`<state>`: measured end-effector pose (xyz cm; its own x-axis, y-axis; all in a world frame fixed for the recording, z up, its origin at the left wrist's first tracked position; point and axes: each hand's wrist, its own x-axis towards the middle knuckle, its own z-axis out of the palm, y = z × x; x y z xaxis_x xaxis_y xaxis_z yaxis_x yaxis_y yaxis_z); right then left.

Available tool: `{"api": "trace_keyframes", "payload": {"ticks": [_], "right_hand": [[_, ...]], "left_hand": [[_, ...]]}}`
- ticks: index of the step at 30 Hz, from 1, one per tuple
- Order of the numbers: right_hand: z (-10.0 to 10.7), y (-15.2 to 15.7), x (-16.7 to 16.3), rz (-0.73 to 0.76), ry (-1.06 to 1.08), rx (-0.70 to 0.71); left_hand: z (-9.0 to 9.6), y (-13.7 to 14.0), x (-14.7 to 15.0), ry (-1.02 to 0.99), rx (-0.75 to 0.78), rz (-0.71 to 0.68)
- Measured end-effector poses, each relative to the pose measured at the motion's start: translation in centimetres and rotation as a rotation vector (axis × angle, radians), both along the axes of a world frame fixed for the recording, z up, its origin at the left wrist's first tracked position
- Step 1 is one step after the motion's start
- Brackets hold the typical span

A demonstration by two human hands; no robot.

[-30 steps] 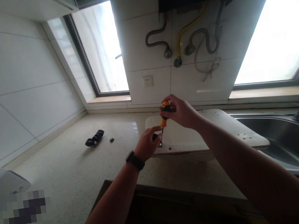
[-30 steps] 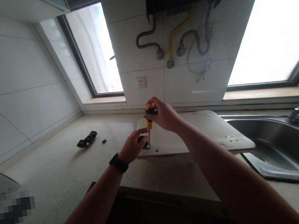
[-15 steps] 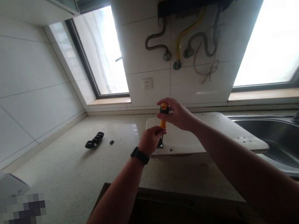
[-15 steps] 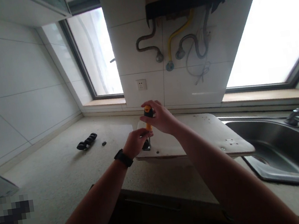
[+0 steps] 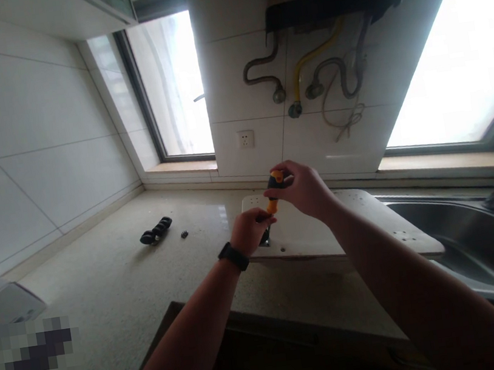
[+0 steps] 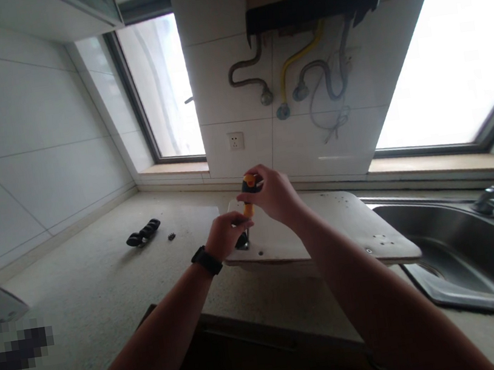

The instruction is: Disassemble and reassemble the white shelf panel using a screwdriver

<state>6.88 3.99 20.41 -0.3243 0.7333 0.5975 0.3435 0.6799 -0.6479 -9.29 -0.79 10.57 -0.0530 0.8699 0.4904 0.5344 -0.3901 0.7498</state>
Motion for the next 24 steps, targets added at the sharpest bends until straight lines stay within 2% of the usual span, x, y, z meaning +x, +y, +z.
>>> {"api": "trace_keyframes", "payload": {"ticks": [5, 9, 11, 15, 16, 19, 24], "right_hand": [[0.1, -0.2, 0.1, 0.272, 0.017, -0.075], [-0.2, -0.1, -0.3, 0.374, 0.036, -0.103], [-0.2, -0.2, -0.6, 0.310, 0.046, -0.070], [0.2, -0.6, -0.8, -0.056, -0.119, 0.095], [0.4, -0.7, -0.7, -0.110, -0.160, 0.113], [0.8, -0.7, -0.6, -0.126, -0.154, 0.106], [0.3, 0.2, -0.5, -0.024, -0.012, 0.020]], "left_hand": [[-0.3, 0.1, -0.1, -0.043, 0.016, 0.044], [-0.5, 0.2, 0.1, -0.058, 0.022, 0.055], [-0.5, 0.2, 0.3, -0.059, 0.028, 0.058], [-0.4, 0.1, 0.5, -0.045, 0.042, 0.043], [-0.3, 0.0, 0.4, -0.051, 0.042, 0.024], [0.1, -0.2, 0.3, -0.127, 0.038, -0.082], [0.8, 0.1, -0.2, -0.238, 0.019, -0.278]]}}
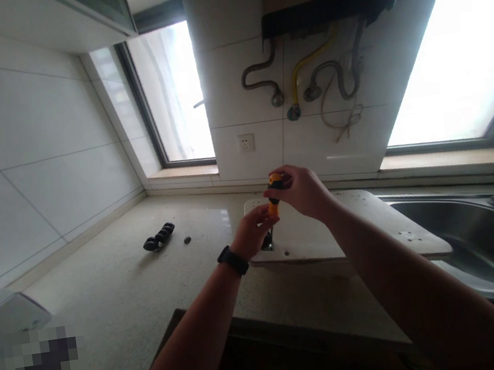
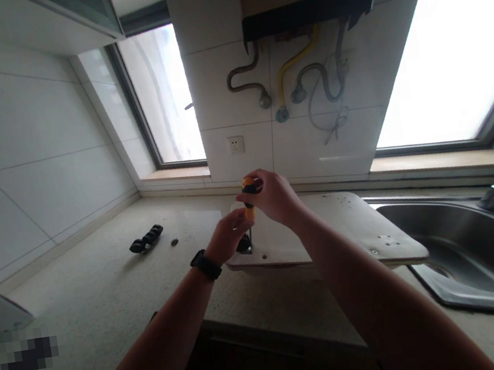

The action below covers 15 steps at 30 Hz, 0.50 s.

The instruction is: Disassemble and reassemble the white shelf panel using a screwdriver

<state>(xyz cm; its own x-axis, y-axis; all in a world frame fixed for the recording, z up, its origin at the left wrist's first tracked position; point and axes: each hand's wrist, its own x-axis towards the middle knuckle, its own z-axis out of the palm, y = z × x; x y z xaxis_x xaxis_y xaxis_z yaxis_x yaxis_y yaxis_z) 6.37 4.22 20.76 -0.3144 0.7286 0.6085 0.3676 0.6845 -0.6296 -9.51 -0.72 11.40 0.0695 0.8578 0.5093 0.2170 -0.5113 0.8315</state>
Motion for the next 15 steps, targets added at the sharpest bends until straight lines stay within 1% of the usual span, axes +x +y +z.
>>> {"api": "trace_keyframes", "payload": {"ticks": [3, 5, 8, 10, 11, 13, 15], "right_hand": [[-0.1, 0.4, 0.1, 0.108, 0.027, -0.067], [0.1, 0.4, 0.2, 0.206, 0.061, -0.136], [0.8, 0.1, 0.7, 0.433, 0.117, -0.297], [1.3, -0.3, 1.1, 0.561, 0.108, -0.381], [1.5, -0.5, 1.3, 0.595, 0.098, -0.405], [1.6, -0.8, 1.4, 0.614, 0.099, -0.420], [1.5, -1.1, 1.2, 0.559, 0.111, -0.395]], "left_hand": [[0.1, 0.4, -0.1, 0.002, -0.003, -0.072], [0.1, 0.6, -0.1, -0.001, -0.008, -0.107], [0.5, 0.5, -0.2, 0.002, -0.012, -0.166], [1.1, 0.4, -0.4, 0.016, -0.004, -0.207], [1.4, 0.3, -0.4, 0.027, 0.005, -0.221], [2.0, 0.2, -0.5, 0.054, 0.023, -0.226], [2.4, 0.2, -0.2, 0.065, 0.035, -0.195]]}}
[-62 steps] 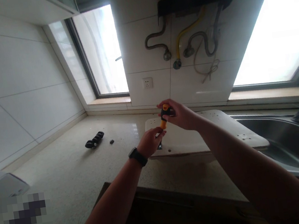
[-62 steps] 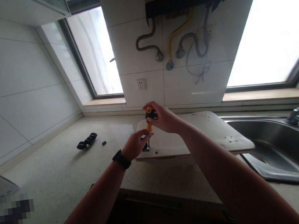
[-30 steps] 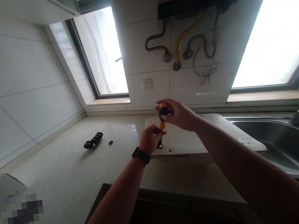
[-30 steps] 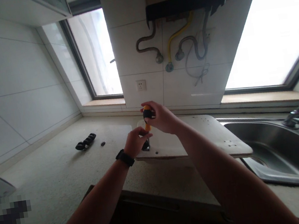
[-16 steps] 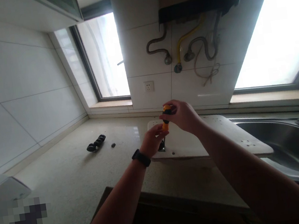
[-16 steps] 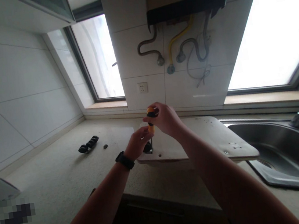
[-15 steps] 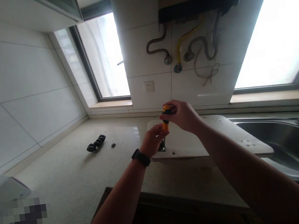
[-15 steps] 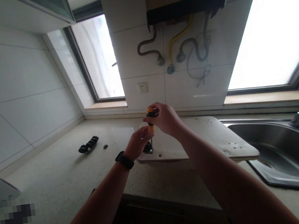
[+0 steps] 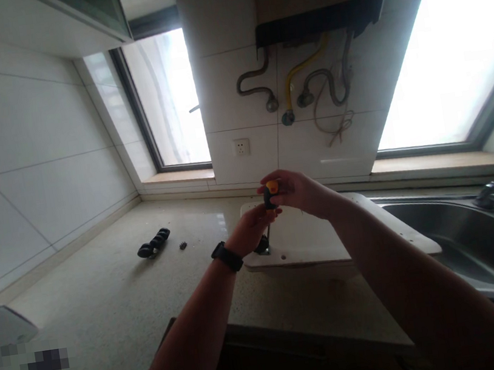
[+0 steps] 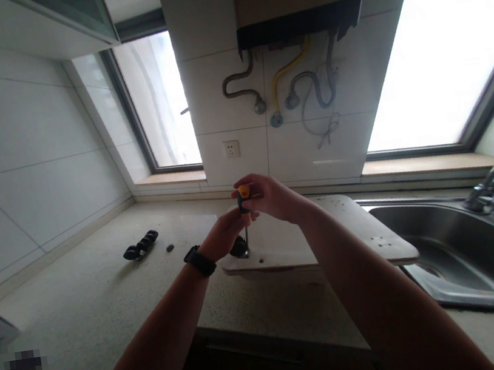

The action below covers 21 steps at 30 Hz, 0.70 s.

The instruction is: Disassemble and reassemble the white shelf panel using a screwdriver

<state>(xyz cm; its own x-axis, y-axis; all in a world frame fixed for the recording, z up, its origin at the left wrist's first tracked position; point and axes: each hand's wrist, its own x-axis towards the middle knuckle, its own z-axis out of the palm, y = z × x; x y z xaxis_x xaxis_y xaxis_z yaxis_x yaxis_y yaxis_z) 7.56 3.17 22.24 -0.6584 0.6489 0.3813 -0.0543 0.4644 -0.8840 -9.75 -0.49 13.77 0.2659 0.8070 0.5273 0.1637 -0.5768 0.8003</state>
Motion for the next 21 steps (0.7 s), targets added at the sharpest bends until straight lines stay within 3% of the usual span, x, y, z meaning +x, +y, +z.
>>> {"api": "trace_keyframes", "payload": {"ticks": [5, 12, 18, 21], "right_hand": [[-1.1, 0.1, -1.1, -0.346, -0.031, 0.124], [-2.0, 0.6, -1.0, -0.624, 0.019, 0.243], [-1.7, 0.0, -1.2, -0.548, 0.007, 0.289], [-1.3, 0.3, -1.4, -0.403, 0.024, 0.222]], "left_hand": [[-0.2, 0.4, 1.1, -0.021, 0.000, 0.121], [-1.0, 1.4, 1.6, -0.019, 0.029, 0.334], [-1.6, 1.9, 2.1, -0.042, 0.061, 0.492], [-1.4, 1.6, 1.9, -0.028, 0.070, 0.426]]}}
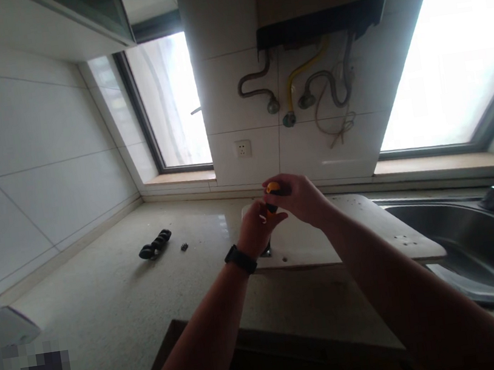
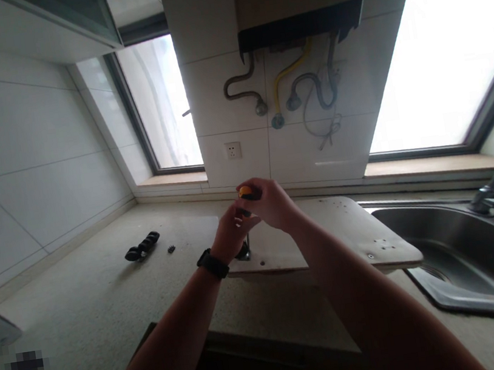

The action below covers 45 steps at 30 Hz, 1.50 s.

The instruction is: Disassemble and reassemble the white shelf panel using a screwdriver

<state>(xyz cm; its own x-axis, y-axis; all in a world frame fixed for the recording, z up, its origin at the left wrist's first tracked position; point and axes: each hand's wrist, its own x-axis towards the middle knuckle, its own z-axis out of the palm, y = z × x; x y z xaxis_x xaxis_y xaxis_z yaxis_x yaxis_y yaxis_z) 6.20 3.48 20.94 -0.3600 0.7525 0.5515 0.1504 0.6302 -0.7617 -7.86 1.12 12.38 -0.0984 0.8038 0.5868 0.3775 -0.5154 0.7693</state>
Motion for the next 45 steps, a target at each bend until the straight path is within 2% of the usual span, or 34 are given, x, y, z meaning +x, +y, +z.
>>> {"api": "trace_keyframes", "payload": {"ticks": [5, 8, 10, 12, 16, 21, 27, 34, 40, 45], "right_hand": [[0.5, 1.2, 0.5, 0.280, 0.081, -0.208], [0.6, 1.3, 1.0, 0.455, 0.026, -0.256], [0.6, 1.1, 1.3, 0.516, -0.003, -0.257], [0.5, 0.9, 1.3, 0.520, 0.008, -0.249], [0.2, 0.4, 0.6, 0.454, 0.022, -0.155], [0.0, 0.3, -0.3, 0.149, -0.046, 0.028], [-0.2, 0.2, -0.2, 0.010, -0.005, -0.005], [0.0, -1.0, -0.5, -0.145, -0.058, 0.121], [0.1, -1.0, -0.6, -0.156, -0.084, 0.131], [-0.2, -0.3, -0.2, -0.106, -0.083, 0.120]], "left_hand": [[1.0, -1.0, -1.4, -0.005, -0.081, -0.296], [1.3, -1.4, -2.2, -0.007, -0.141, -0.436], [1.4, -1.5, -2.4, -0.012, -0.141, -0.481], [1.3, -1.4, -2.4, -0.019, -0.112, -0.469], [1.1, -1.2, -2.0, -0.045, -0.087, -0.411], [0.7, -0.9, -1.3, -0.055, -0.111, -0.251], [0.1, -0.4, -1.5, -0.045, -0.111, -0.131], [0.1, -0.4, -1.0, 0.013, -0.012, 0.057], [0.3, -0.4, -1.0, 0.057, 0.020, 0.066], [0.6, -0.8, -1.5, -0.011, -0.061, -0.135]]}}
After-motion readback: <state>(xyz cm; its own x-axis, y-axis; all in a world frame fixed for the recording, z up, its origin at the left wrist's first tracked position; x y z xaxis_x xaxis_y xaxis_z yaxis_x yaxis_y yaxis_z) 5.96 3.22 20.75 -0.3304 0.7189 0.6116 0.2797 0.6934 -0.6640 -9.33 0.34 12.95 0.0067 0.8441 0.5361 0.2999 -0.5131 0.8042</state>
